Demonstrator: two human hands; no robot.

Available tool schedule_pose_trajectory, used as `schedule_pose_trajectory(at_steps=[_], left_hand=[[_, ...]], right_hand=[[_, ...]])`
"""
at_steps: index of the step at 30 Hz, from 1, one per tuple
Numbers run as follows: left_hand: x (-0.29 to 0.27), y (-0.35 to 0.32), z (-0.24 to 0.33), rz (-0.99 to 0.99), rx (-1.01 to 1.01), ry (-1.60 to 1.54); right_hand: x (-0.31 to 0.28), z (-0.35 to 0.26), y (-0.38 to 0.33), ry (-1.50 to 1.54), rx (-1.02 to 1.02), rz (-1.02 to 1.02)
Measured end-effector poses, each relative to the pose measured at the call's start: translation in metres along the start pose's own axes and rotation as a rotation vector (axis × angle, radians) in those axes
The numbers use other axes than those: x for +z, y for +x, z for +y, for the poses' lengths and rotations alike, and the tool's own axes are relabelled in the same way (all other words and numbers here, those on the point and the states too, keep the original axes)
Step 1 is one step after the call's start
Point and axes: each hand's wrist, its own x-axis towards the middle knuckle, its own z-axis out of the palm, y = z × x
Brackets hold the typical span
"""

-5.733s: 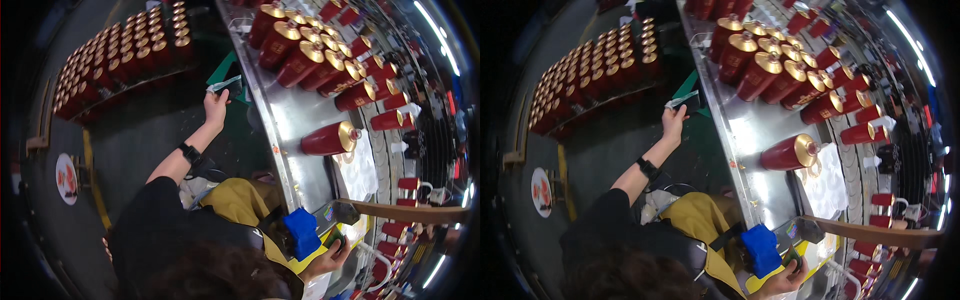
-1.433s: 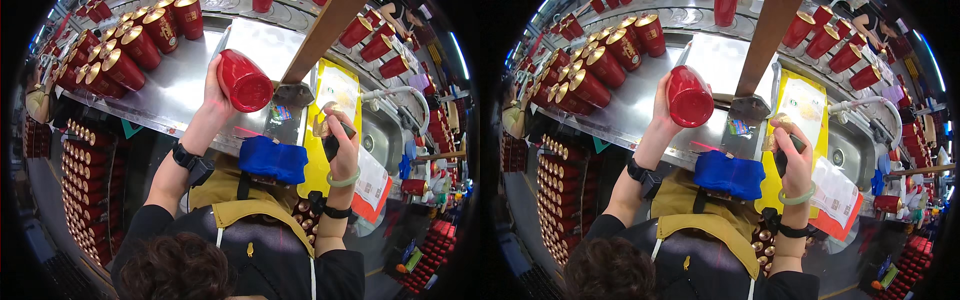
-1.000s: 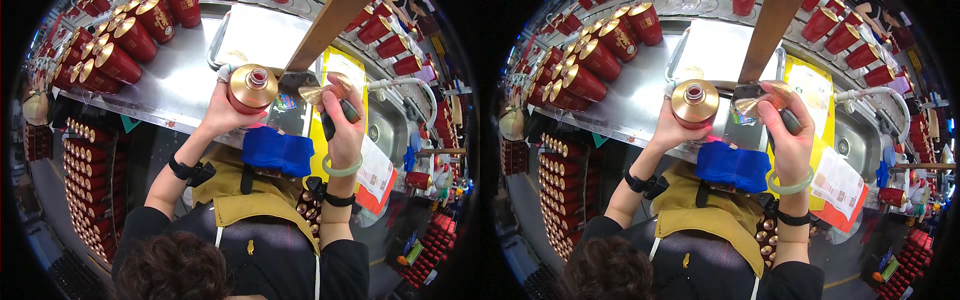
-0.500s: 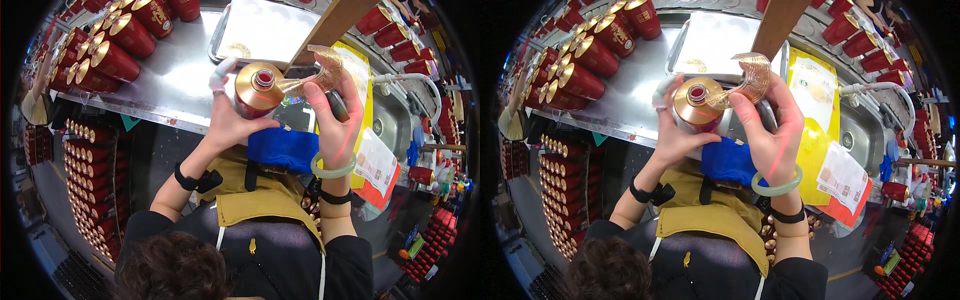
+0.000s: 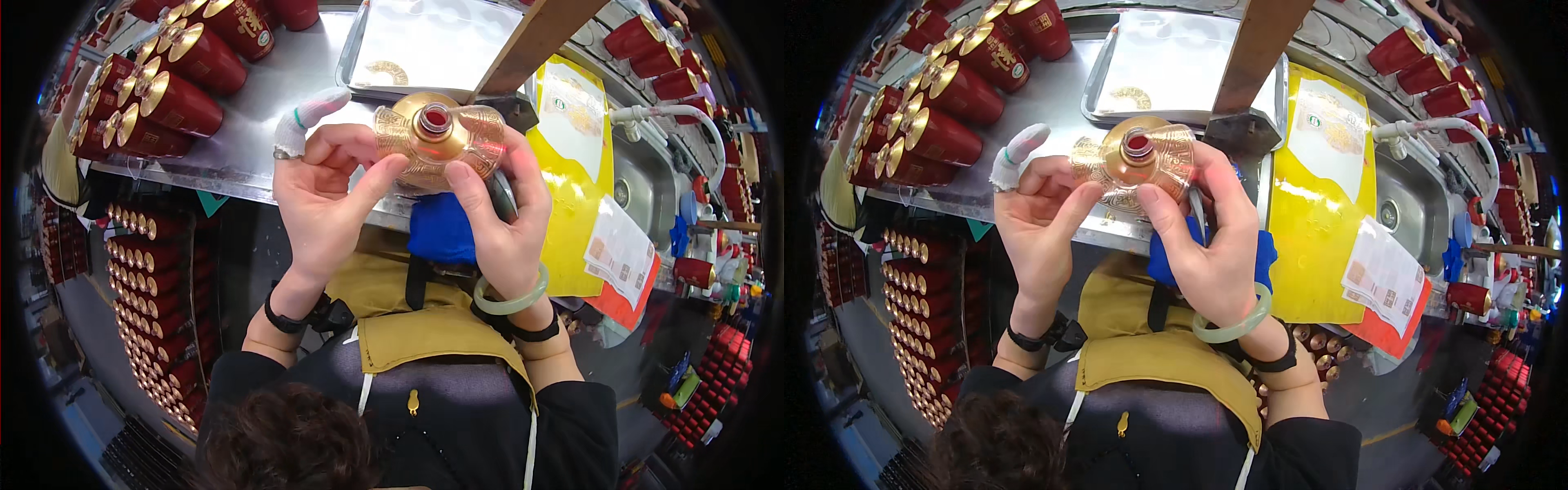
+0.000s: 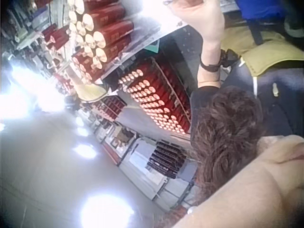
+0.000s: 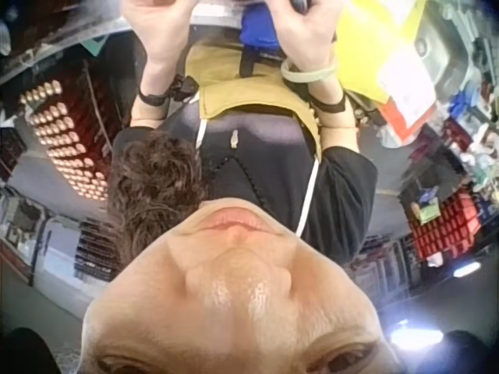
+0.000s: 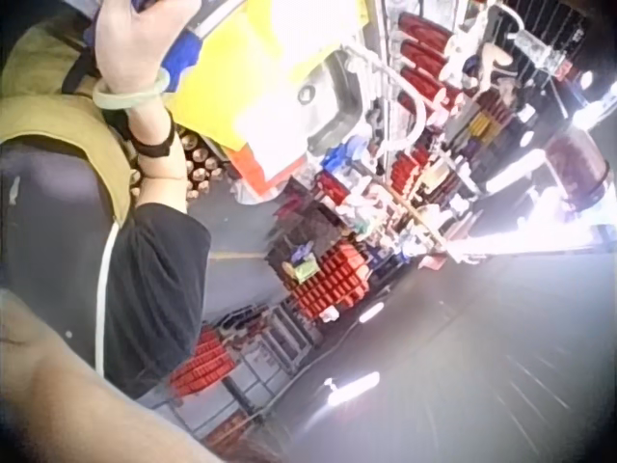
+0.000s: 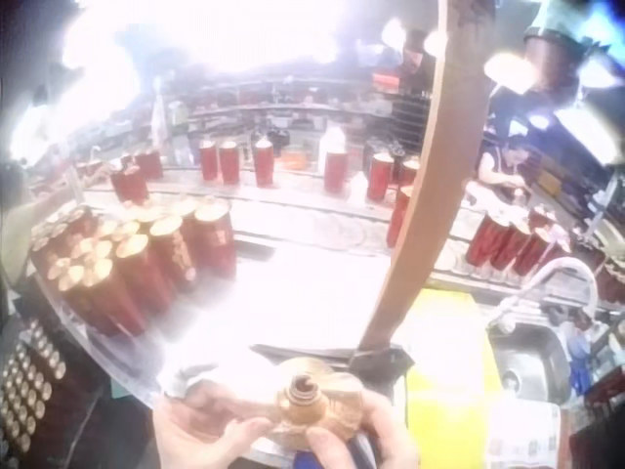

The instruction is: Applying decorative labels and cleaning bottles on a production line.

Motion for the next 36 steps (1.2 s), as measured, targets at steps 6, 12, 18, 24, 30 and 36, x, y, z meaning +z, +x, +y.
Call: schedule_pose_trajectory(at_steps=[6, 12, 18, 24, 30, 36], left_hand=[[0.001, -0.002, -0.013, -0.005, 0.056, 0.205], [0.004, 0.006, -0.013, -0.032, 0.086, 0.319], [0.004, 0.005, -0.014, -0.038, 0.021, 0.277], [-0.023, 0.033, -0.017, -0.225, 0.179, 0.35], [-0.008, 0.031, -0.062, -0.408, -0.271, 0.388], [-0.014, 0.104, -0.065, 0.01, -0.233, -0.098]], right_hand=[[0.006, 0.014, 0.006, -0.26, -0.121, 0.173], [0.005, 0.023, 0.008, -0.361, -0.094, 0.177], [0.007, 0.03, 0.012, -0.293, -0.09, 0.174], [-0.006, -0.001, 0.005, 0.036, 0.034, 0.114], [-0.053, -0.02, -0.007, 0.12, 0.12, 0.329], [-0.131, -0.013, 0.02, -0.077, 0.136, 0.511]])
